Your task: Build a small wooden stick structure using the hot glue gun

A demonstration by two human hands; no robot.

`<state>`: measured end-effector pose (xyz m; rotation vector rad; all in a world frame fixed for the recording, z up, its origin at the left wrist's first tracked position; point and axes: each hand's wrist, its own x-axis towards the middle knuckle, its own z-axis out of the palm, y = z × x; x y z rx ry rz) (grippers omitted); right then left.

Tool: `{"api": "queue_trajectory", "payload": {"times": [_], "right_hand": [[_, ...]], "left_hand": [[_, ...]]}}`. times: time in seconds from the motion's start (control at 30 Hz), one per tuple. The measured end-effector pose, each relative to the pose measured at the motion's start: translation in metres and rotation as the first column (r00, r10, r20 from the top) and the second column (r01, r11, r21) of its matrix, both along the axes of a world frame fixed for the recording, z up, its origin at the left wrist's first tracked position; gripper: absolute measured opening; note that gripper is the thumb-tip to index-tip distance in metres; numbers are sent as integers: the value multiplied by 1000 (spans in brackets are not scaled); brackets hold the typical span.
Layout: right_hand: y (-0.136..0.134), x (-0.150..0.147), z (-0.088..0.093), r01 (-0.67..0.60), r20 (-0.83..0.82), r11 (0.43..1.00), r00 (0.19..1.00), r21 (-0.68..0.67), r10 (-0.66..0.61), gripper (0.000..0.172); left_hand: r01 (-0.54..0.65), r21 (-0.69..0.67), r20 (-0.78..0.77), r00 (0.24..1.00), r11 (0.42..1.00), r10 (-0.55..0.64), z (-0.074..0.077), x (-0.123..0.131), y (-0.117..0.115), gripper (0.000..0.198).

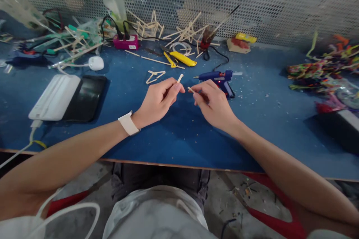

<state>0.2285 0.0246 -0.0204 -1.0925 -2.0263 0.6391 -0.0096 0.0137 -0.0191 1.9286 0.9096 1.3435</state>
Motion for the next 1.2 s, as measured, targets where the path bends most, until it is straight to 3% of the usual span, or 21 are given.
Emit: {"api": "queue_trajectory", "payload": {"times": [0.13, 0.23, 0.37, 0.53, 0.77, 0.93, 1.2], "right_hand": [[0, -31, 2, -44, -440, 952, 893, -302, -98, 18], [-5, -55, 0, -9, -574, 962, 804, -274, -156, 24], [-17, -69, -6, 55, -598, 987, 790, -149, -134, 35], [-27, -64, -11, 35, -602, 997, 795, -72, -72, 25], [-25, -54, -9, 20, -619, 1000, 785, 10, -9, 14], [-21, -50, -8, 63, -604, 998, 796, 25, -35, 16], [-20, -51, -9, 116, -610, 993, 789, 22, -78, 19]], "left_hand": [[5, 14, 56, 998, 1000, -6, -6, 2, 2, 44], [1, 17, 86, 996, 1000, -2, -8, 4, 2, 44], [11, 21, 101, 995, 1000, -13, -7, 6, 0, 42], [66, -48, 112, 992, 997, -60, -6, 8, -4, 40], [-49, 72, 31, 998, 996, 47, -3, 6, -6, 40], [-83, 134, -5, 996, 988, 84, -2, 5, -4, 36], [-14, 95, 26, 1000, 995, 11, -2, 4, -5, 34]]}}
